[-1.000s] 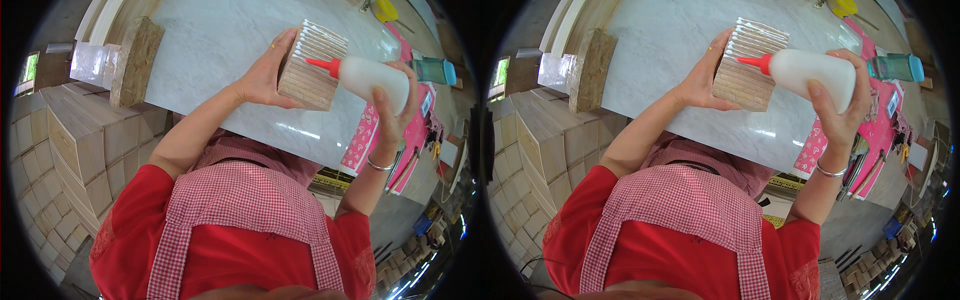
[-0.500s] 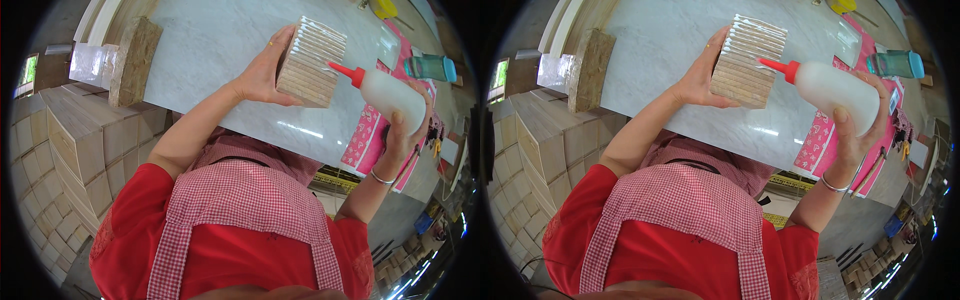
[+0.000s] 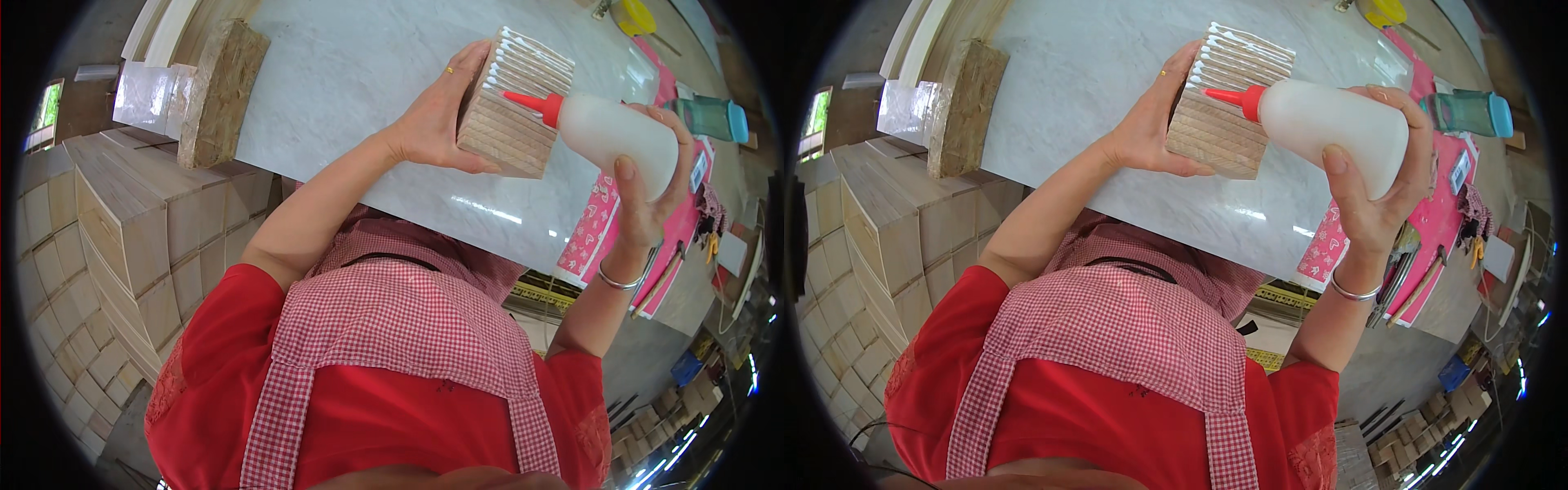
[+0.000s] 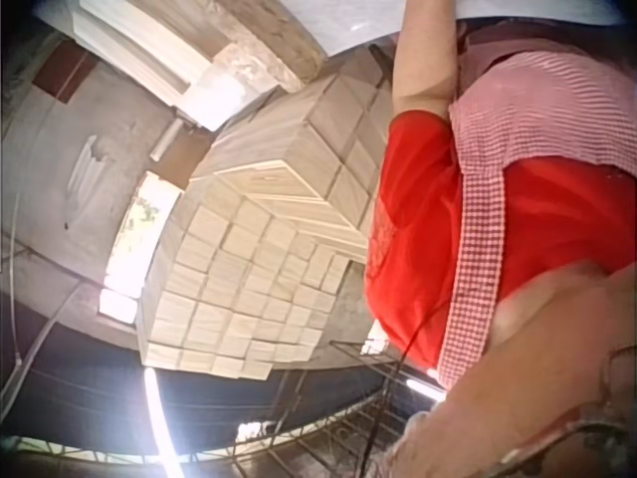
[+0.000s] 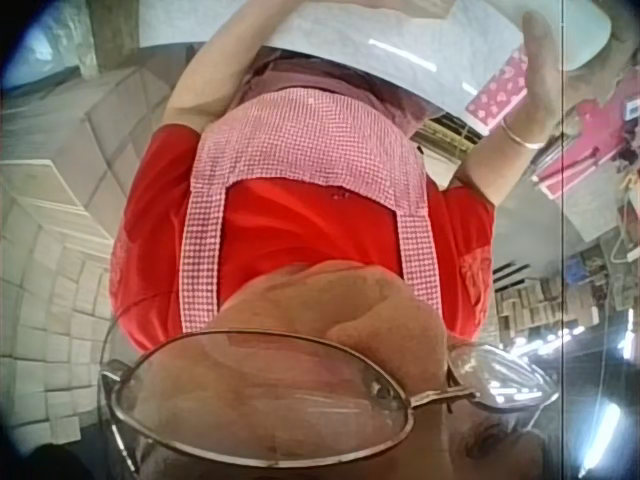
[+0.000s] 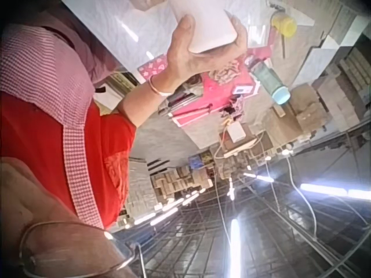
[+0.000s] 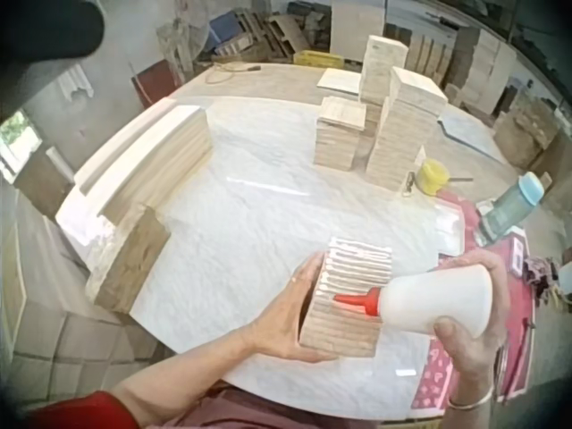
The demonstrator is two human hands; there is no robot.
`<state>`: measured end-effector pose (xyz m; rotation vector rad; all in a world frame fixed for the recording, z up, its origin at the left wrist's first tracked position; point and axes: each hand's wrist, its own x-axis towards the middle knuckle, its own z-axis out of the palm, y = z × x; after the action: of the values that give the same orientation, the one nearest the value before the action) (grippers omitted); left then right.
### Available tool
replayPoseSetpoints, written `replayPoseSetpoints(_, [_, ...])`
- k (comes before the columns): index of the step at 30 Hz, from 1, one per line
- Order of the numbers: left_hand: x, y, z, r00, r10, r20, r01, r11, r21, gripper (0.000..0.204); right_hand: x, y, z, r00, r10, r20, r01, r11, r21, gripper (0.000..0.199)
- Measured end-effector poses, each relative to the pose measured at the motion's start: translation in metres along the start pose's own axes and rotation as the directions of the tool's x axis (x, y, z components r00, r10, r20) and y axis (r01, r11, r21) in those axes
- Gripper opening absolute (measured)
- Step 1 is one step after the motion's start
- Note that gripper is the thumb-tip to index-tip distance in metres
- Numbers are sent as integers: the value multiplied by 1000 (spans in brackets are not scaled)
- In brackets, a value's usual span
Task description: Assembling small wooden storage boxes using glue and a pneumatic nailer.
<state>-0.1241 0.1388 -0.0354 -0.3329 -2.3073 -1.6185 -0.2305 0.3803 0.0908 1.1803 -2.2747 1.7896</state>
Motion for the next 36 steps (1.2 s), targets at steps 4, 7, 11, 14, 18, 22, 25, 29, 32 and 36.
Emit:
replayPoseSetpoints(4, [-2,-1,-3,1000,11,-8,-11,999,33,138,2,1,-5,1000,8,11,-8,1000,-9,55])
replayPoseSetpoints(7, [2,-1,1,1000,24,4,-24,999,21,138,0,-9,-26,999,43,-5,-43,995,-89,53])
replayPoseSetpoints(11, [-1,0,-2,1000,0,-8,0,1000,4,137,-2,-13,-38,998,64,-24,-67,988,-137,53])
replayPoseSetpoints(14, [0,0,1,1000,-2,-15,2,1000,-11,137,-2,-18,-35,995,66,-73,-73,992,-103,52])
replayPoseSetpoints(18, [-3,2,-1,1000,-16,-26,15,1000,-12,137,1,-15,0,998,-1,-66,-5,996,-87,52])
replayPoseSetpoints(22, [0,3,0,1000,-5,-16,5,1000,-11,138,3,-11,14,999,27,-38,-29,997,-64,52])
replayPoseSetpoints(25, [1,2,0,1000,10,-12,-10,1000,1,138,5,-12,12,998,50,-22,-52,995,-83,50])
replayPoseSetpoints(29, [-1,2,-3,1000,20,-24,-19,1000,14,137,4,-17,-3,994,109,-29,-112,983,-143,49])
replayPoseSetpoints(32, [2,2,1,1000,15,-25,-16,1000,-26,136,-3,-22,-25,993,107,-51,-116,969,-218,48])
replayPoseSetpoints(36, [0,2,-1,1000,4,-27,-5,999,-35,137,-12,-24,-43,988,134,-73,-146,968,-206,48])
